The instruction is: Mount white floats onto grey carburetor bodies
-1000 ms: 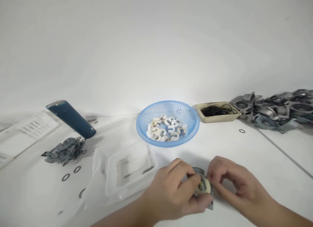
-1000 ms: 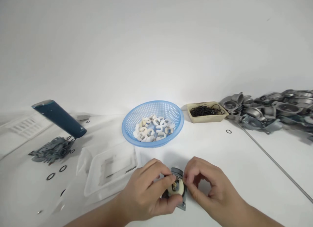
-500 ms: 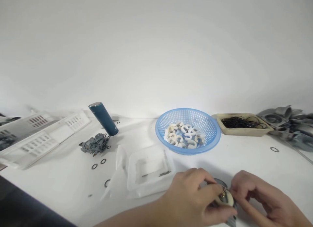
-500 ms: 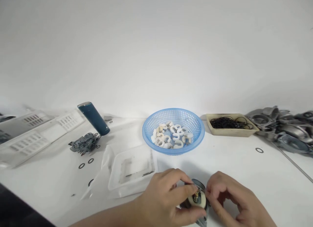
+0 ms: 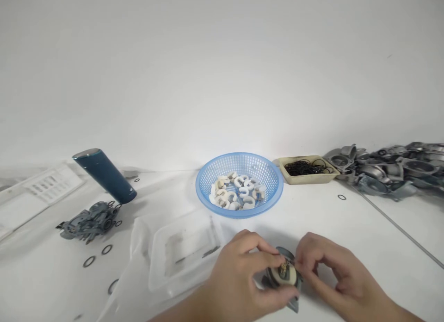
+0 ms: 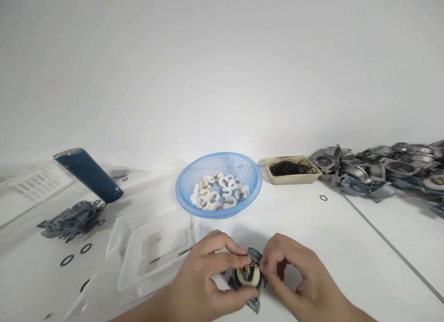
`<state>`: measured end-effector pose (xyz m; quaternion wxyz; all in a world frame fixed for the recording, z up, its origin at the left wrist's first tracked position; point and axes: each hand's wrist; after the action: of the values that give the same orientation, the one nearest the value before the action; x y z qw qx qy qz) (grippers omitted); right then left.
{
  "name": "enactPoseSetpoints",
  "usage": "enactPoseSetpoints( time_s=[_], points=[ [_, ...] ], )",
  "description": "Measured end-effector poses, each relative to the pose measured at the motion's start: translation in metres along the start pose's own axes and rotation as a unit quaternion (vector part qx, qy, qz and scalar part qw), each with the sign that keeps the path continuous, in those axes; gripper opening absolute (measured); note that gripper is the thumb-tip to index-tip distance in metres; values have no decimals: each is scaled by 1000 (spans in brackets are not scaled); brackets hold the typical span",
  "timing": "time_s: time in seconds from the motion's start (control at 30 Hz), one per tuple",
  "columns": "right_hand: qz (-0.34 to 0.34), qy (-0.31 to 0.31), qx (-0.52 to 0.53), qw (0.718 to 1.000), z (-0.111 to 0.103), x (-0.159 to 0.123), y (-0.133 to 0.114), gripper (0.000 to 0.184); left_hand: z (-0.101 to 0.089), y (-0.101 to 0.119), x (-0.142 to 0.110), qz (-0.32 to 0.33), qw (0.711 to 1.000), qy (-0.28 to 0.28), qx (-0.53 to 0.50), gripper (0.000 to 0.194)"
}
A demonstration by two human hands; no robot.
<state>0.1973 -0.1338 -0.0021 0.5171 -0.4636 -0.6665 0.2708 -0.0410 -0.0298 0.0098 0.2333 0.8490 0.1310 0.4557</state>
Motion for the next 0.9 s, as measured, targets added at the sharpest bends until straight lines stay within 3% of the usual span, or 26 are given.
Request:
enactPoseSetpoints(
  time_s=[0.23,0.67,0.9],
  points=[
    [-1,-13,-4,1000,0,1,-3,24,7,-10,3,98,994,50,-8,41],
    [26,6,5,1000,1,3,-11,25,9,-11,-1,74,996,35,-35,32],
    [104,3,64,993,-2,1,-4,27,9,-12,0,86,995,40,-34,43]
  ],
)
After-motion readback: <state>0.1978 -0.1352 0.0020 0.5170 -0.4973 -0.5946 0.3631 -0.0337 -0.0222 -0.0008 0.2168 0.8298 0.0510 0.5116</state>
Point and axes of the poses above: each hand's wrist, its own x-axis towards the middle knuckle, its own z-axis out of the palm, y = z × x, and after that the axes turned 2 degrees about x, right-handed
